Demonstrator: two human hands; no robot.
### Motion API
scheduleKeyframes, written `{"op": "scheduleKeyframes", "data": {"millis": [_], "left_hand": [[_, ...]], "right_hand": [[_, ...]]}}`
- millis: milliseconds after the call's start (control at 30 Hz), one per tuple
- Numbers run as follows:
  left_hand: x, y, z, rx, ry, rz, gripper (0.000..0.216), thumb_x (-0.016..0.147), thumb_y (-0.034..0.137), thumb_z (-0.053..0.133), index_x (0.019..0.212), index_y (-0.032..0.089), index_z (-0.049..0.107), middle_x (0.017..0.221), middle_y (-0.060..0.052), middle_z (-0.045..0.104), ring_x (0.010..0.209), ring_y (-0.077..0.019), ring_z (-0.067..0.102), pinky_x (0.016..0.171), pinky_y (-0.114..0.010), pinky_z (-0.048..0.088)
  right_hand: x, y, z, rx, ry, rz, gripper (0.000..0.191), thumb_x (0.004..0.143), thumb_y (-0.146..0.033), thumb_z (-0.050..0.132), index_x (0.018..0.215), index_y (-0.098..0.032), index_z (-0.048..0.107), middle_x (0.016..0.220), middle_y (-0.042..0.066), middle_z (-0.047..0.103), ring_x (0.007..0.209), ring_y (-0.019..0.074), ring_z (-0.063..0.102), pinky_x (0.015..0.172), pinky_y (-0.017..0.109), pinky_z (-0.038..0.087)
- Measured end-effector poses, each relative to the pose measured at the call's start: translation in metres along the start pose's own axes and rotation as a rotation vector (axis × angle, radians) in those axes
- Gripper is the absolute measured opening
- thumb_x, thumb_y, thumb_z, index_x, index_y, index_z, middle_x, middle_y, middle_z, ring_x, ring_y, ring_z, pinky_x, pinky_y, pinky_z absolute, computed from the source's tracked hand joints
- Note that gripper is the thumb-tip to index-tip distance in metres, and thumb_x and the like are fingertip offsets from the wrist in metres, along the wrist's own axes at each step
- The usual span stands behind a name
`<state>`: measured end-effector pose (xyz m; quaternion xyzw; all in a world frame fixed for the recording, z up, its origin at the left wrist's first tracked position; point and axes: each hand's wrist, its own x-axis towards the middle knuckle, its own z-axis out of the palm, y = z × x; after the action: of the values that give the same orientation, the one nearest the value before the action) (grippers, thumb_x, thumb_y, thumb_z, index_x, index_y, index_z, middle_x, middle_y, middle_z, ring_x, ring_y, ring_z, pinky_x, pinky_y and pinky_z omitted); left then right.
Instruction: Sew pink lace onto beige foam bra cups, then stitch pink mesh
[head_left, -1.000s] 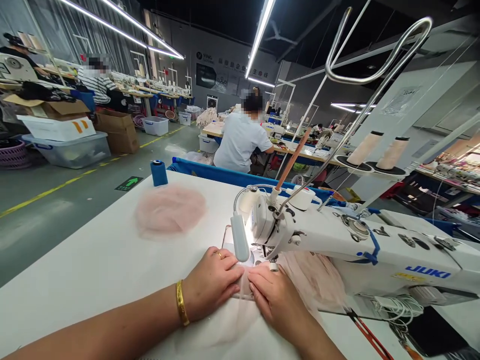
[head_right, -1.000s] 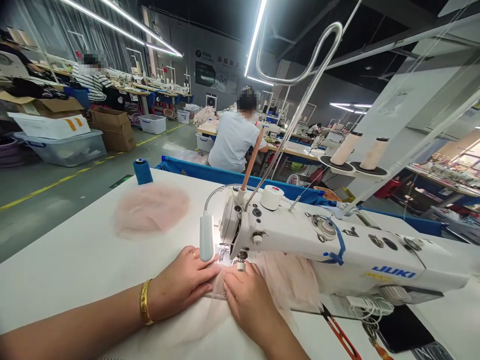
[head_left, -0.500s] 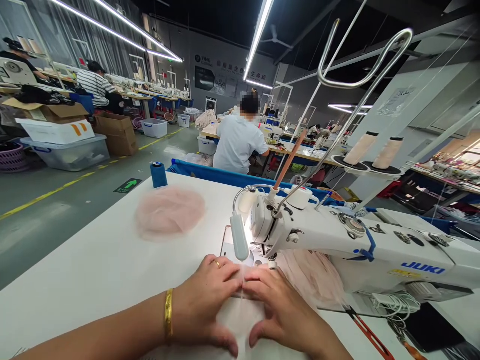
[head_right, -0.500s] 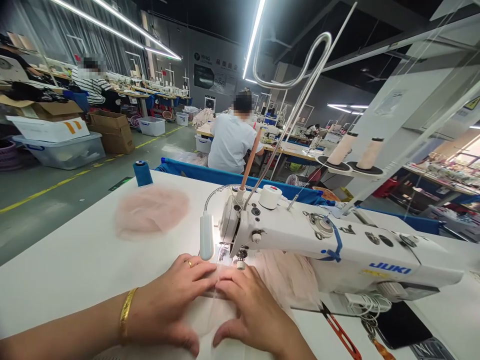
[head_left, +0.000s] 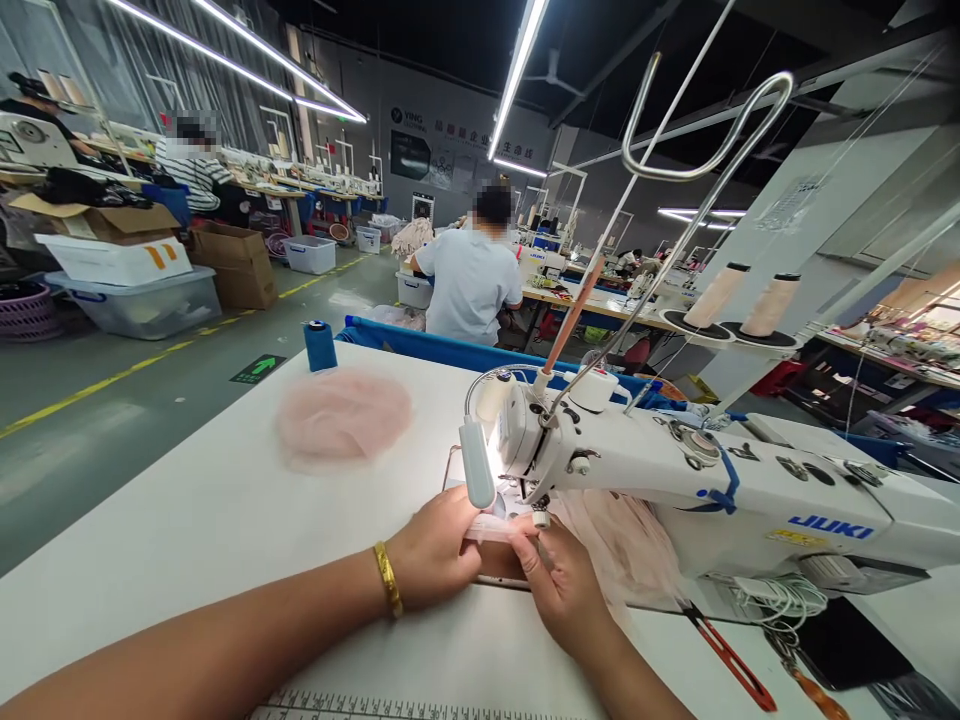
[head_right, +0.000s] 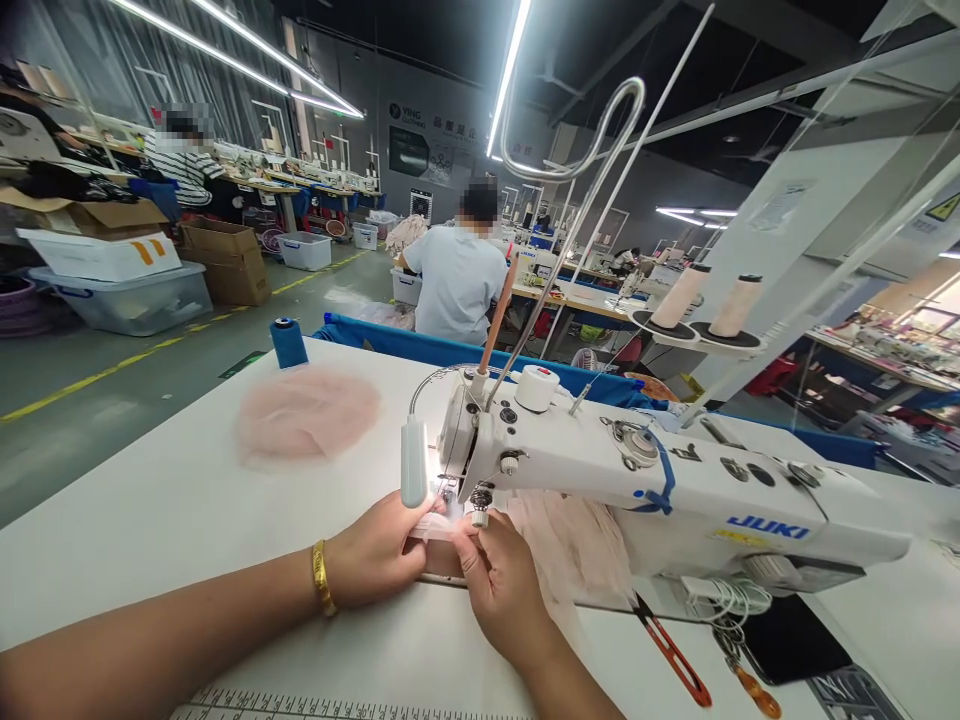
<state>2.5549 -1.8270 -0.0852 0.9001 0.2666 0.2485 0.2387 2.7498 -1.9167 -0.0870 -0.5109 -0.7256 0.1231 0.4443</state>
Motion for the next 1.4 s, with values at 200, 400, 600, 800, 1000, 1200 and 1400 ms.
{"op": "scheduleKeyframes", "data": {"millis": [200, 400, 600, 800, 1000, 1200, 1400], "left_hand": [[0.005, -0.004, -0.002, -0.031, 0.010, -0.001, 0.018, 0.077, 0.004, 0.049, 0.071, 0.020, 0.054, 0.081, -0.001, 0.061, 0.076, -0.0177, 0.059, 0.071, -0.028, 0.051], [0.007, -0.001, -0.005, -0.074, -0.042, 0.027, 0.019, 0.078, 0.002, 0.053, 0.071, 0.019, 0.057, 0.081, 0.001, 0.063, 0.077, -0.0157, 0.060, 0.074, -0.025, 0.050], [0.008, 0.003, -0.009, -0.212, -0.050, -0.015, 0.024, 0.076, 0.008, 0.062, 0.060, 0.018, 0.047, 0.067, 0.003, 0.050, 0.063, -0.0125, 0.050, 0.058, -0.024, 0.040], [-0.013, -0.005, 0.002, -0.105, 0.034, 0.266, 0.027, 0.085, 0.015, 0.063, 0.061, 0.016, 0.052, 0.077, -0.001, 0.061, 0.073, -0.0150, 0.052, 0.069, -0.030, 0.038], [-0.030, -0.006, 0.011, 0.064, 0.113, 0.378, 0.019, 0.090, 0.010, 0.064, 0.073, 0.019, 0.063, 0.088, 0.002, 0.073, 0.084, -0.0177, 0.060, 0.084, -0.036, 0.040], [-0.026, -0.009, 0.010, 0.101, 0.108, 0.364, 0.020, 0.088, 0.008, 0.064, 0.072, 0.019, 0.063, 0.086, 0.003, 0.074, 0.077, -0.0171, 0.059, 0.078, -0.035, 0.039], [-0.020, -0.019, 0.012, 0.139, 0.114, 0.353, 0.019, 0.084, 0.006, 0.067, 0.070, 0.018, 0.062, 0.090, 0.004, 0.076, 0.067, -0.0138, 0.054, 0.073, -0.035, 0.037]], "right_hand": [[0.001, -0.005, 0.006, 0.098, 0.062, 0.114, 0.027, 0.108, -0.038, 0.046, 0.096, -0.023, 0.065, 0.083, 0.001, 0.069, 0.075, 0.0180, 0.066, 0.069, 0.026, 0.050], [0.000, -0.006, 0.006, 0.148, 0.055, 0.196, 0.030, 0.108, -0.044, 0.046, 0.092, -0.023, 0.059, 0.072, -0.002, 0.062, 0.068, 0.0170, 0.063, 0.061, 0.024, 0.048], [-0.002, -0.003, 0.005, 0.152, 0.047, 0.227, 0.031, 0.108, -0.044, 0.045, 0.087, -0.024, 0.054, 0.075, -0.001, 0.062, 0.066, 0.0161, 0.059, 0.065, 0.025, 0.049], [-0.005, -0.003, -0.009, -0.079, -0.264, -0.072, 0.026, 0.110, -0.027, 0.040, 0.092, -0.023, 0.059, 0.084, 0.002, 0.066, 0.078, 0.0197, 0.059, 0.074, 0.031, 0.045], [-0.006, -0.006, -0.013, -0.186, -0.435, -0.197, 0.015, 0.107, -0.019, 0.046, 0.101, -0.022, 0.059, 0.089, 0.002, 0.067, 0.081, 0.0197, 0.058, 0.081, 0.035, 0.043], [-0.006, 0.001, -0.011, -0.229, -0.395, -0.186, 0.014, 0.107, -0.019, 0.047, 0.103, -0.022, 0.060, 0.091, 0.003, 0.068, 0.084, 0.0210, 0.059, 0.079, 0.035, 0.043], [-0.005, 0.008, -0.007, -0.316, -0.350, -0.201, 0.017, 0.107, -0.019, 0.045, 0.104, -0.023, 0.062, 0.086, 0.003, 0.068, 0.080, 0.0210, 0.062, 0.078, 0.034, 0.046]]}}
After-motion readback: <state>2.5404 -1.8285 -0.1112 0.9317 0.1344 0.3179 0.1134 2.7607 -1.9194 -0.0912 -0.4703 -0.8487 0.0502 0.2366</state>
